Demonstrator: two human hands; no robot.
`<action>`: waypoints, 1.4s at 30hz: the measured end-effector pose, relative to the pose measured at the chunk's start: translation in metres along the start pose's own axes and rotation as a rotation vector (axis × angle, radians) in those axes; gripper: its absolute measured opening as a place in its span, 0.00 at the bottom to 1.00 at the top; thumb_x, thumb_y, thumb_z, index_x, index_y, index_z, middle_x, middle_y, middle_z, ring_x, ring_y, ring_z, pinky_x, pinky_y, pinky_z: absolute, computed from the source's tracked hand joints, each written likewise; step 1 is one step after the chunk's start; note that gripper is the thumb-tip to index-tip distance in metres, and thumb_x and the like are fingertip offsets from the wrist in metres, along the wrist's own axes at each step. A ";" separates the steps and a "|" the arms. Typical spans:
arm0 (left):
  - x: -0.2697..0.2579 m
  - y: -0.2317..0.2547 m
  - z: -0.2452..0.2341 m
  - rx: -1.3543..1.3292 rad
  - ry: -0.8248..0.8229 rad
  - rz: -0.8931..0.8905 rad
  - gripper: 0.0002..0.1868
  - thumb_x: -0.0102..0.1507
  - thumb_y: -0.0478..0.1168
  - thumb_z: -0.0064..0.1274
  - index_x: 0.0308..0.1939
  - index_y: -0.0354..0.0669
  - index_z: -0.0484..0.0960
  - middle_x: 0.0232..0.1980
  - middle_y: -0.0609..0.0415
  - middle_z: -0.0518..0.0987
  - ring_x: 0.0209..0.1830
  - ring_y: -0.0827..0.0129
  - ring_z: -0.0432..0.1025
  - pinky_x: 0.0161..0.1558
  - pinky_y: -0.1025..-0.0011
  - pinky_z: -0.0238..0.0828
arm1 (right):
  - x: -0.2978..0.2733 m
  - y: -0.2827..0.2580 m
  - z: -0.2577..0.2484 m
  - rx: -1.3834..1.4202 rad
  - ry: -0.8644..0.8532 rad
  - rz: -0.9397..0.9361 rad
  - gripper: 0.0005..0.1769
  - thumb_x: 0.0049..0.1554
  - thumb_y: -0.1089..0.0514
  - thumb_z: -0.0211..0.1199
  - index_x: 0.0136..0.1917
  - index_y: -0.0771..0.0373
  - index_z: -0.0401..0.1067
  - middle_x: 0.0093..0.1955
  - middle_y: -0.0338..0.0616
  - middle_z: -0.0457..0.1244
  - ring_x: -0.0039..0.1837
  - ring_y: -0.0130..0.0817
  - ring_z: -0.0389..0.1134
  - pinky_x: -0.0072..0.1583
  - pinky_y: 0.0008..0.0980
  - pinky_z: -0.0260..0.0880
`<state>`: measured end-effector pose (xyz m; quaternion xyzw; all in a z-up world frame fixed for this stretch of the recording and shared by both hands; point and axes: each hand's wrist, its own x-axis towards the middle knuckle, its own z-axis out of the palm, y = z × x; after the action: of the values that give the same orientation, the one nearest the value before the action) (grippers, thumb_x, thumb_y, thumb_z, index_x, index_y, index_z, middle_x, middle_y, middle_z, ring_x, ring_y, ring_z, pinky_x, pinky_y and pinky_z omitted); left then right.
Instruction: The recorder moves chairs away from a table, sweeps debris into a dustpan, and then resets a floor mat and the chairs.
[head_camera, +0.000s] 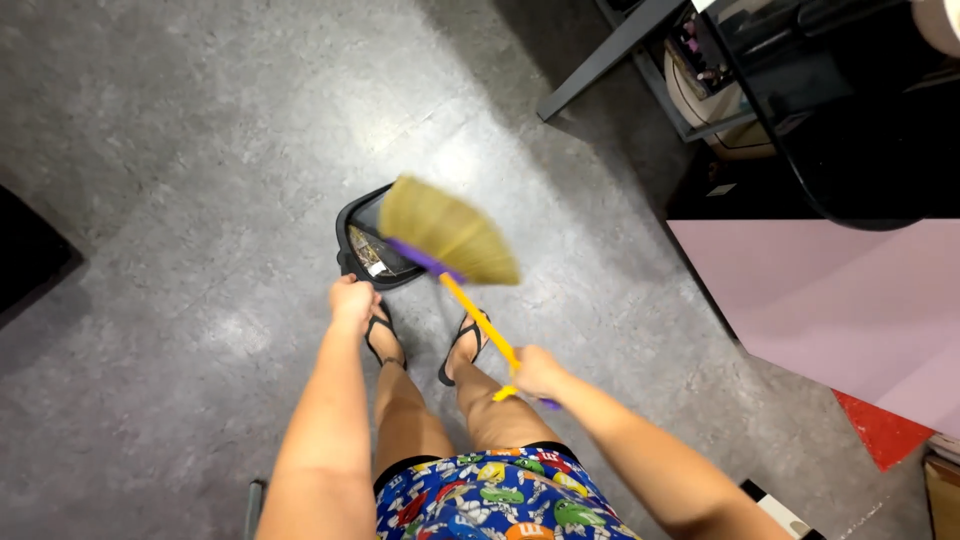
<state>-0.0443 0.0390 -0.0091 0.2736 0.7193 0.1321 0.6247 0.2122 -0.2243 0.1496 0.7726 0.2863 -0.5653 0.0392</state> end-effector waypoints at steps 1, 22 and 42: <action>-0.002 0.005 -0.004 -0.004 -0.004 0.004 0.37 0.57 0.23 0.42 0.73 0.32 0.64 0.43 0.42 0.79 0.25 0.68 0.72 0.27 0.72 0.71 | -0.017 0.010 -0.019 -0.002 0.007 0.000 0.18 0.48 0.60 0.65 0.52 0.66 0.78 0.36 0.54 0.69 0.38 0.43 0.72 0.42 0.41 0.73; 0.030 0.130 -0.220 0.599 -0.064 0.180 0.43 0.50 0.23 0.51 0.72 0.45 0.68 0.44 0.43 0.81 0.28 0.62 0.76 0.32 0.64 0.71 | 0.067 0.077 0.162 1.697 0.065 0.447 0.08 0.63 0.56 0.54 0.44 0.62 0.65 0.28 0.35 0.56 0.24 0.24 0.53 0.26 0.27 0.53; 0.055 0.118 -0.277 -0.205 -0.080 -0.013 0.46 0.51 0.20 0.46 0.73 0.48 0.60 0.38 0.41 0.74 0.24 0.61 0.69 0.26 0.68 0.64 | -0.169 -0.133 0.043 0.144 0.401 0.046 0.32 0.46 0.59 0.66 0.66 0.59 0.71 0.49 0.53 0.73 0.51 0.42 0.75 0.54 0.39 0.74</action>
<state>-0.2903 0.2081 0.0592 0.2085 0.6782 0.1900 0.6785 0.0775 -0.1973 0.3209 0.8768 0.2296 -0.4181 -0.0611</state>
